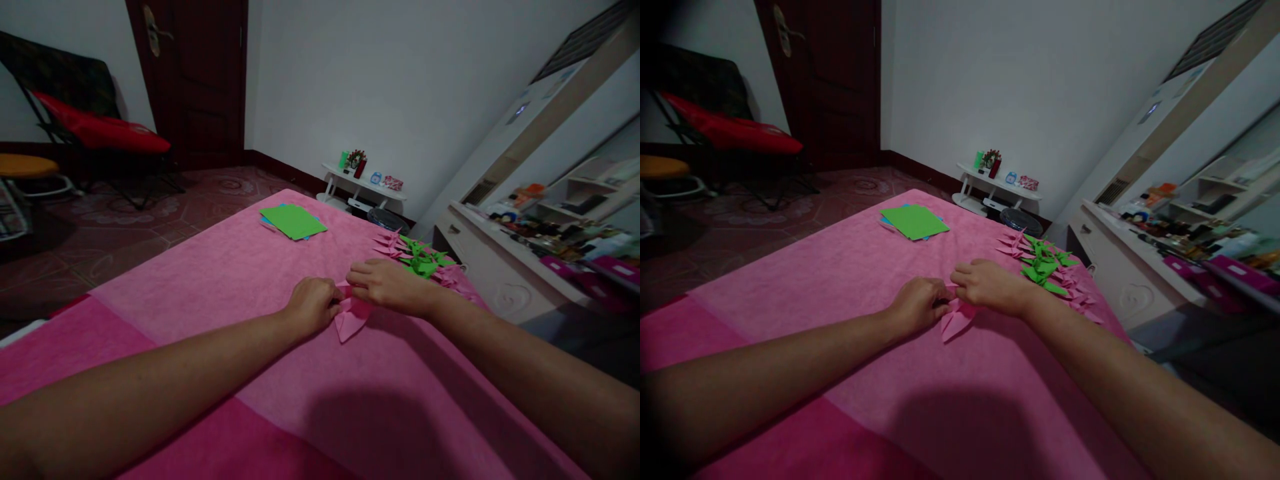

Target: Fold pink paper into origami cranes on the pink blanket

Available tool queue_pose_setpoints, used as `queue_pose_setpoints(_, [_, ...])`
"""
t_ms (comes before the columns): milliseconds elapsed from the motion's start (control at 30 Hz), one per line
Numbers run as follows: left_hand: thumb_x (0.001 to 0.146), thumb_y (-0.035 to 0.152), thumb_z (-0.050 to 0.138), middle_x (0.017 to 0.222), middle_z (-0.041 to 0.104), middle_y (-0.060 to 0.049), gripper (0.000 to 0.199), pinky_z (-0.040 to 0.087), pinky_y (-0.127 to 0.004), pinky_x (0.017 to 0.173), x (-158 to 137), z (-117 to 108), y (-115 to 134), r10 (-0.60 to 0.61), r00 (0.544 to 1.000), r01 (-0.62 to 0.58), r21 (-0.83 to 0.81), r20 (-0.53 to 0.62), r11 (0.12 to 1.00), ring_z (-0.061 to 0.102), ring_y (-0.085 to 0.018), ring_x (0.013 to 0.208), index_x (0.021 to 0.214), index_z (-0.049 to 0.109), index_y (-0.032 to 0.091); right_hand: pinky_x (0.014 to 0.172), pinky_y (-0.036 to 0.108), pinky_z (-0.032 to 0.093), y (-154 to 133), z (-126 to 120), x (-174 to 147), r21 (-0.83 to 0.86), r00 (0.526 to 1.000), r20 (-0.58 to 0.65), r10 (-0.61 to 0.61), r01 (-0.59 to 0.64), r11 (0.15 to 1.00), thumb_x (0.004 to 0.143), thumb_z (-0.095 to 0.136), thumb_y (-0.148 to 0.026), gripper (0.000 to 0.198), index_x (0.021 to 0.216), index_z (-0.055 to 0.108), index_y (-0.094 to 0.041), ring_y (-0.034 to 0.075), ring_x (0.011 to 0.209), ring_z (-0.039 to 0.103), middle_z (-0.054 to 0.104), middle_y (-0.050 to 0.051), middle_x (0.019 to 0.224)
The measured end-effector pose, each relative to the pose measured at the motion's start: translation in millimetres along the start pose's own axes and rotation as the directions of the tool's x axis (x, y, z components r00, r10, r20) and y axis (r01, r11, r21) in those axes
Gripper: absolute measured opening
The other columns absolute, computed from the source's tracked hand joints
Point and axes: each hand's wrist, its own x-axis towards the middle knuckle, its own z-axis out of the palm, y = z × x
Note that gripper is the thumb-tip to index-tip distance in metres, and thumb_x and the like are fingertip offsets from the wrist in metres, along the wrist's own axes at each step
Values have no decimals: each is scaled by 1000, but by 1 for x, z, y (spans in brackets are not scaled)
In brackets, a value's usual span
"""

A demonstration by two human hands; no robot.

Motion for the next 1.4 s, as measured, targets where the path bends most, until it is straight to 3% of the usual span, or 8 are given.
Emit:
queue_pose_setpoints(233, [78, 33, 58, 73, 65, -1, 14, 28, -26, 54, -1, -1, 1, -10, 1000, 10, 0, 3, 1000, 56, -16, 66, 79, 68, 24, 66, 30, 32, -8, 6, -3, 160, 971, -35, 237, -229, 960, 85, 52, -17, 10, 88, 61, -17, 17, 76, 53, 62, 5, 79])
queue_pose_setpoints(433, [82, 38, 53, 75, 65, -3, 22, 31, -26, 57, -2, -1, 1, -20, 1000, 20, -10, 8, 1000, 57, -17, 68, 81, 69, 23, 57, 24, 33, -29, 6, 3, 443, 605, 131, 785, -744, 500, 81, 50, -30, 22, 99, 59, -18, 16, 66, 59, 66, 3, 74])
queue_pose_setpoints(600, [82, 37, 54, 76, 66, -3, 21, 33, -26, 58, -3, 0, 1, -20, 1000, 20, 0, 14, 1000, 58, -17, 70, 80, 69, 22, 52, 26, 32, -31, 0, 14, 263, 484, 286, 827, -870, 418, 74, 55, -41, 23, 75, 65, -21, 20, 68, 62, 68, 6, 73])
queue_pose_setpoints(933, [82, 31, 53, 80, 67, -6, 19, 39, -28, 64, -4, -9, 8, -9, 999, 8, 36, 33, 999, 60, -19, 74, 79, 69, 20, 62, 32, 43, -41, -3, 38, 87, 575, 228, 786, -816, 572, 76, 59, -28, 18, 75, 70, -13, 27, 73, 65, 68, 18, 73])
queue_pose_setpoints(1100, [83, 35, 52, 80, 68, -5, 22, 39, -28, 66, -5, -12, 9, -66, 996, 67, -8, 52, 998, 60, -19, 74, 85, 71, 23, 58, 33, 42, -37, -7, 32, 188, 532, 226, 816, -846, 499, 76, 58, -34, 25, 65, 68, -15, 27, 69, 64, 67, 15, 66])
queue_pose_setpoints(1200, [82, 41, 53, 79, 69, -5, 25, 39, -27, 64, -5, -9, 5, -106, 993, 109, -76, 46, 991, 60, -19, 73, 86, 72, 25, 56, 31, 42, -40, 4, 15, 453, 422, 189, 887, -839, 303, 79, 53, -46, 33, 66, 65, -18, 23, 64, 61, 65, 9, 66])
queue_pose_setpoints(1300, [79, 39, 59, 80, 70, -3, 20, 37, -26, 64, -4, -7, 2, -130, 990, 135, -141, 45, 981, 60, -18, 73, 85, 73, 26, 65, 33, 47, -56, 31, -1, 770, 143, 50, 988, -636, 53, 77, 54, -48, 37, 98, 59, -17, 21, 78, 61, 64, 10, 98])
queue_pose_setpoints(1400, [77, 38, 61, 76, 70, -2, 18, 35, -25, 62, -2, -6, 1, -175, 983, 183, -164, 59, 969, 59, -16, 71, 82, 73, 26, 73, 35, 50, -83, 57, -4, 910, -2, 239, 971, -348, -225, 73, 60, -50, 54, 112, 48, -16, 22, 89, 61, 58, 13, 110])
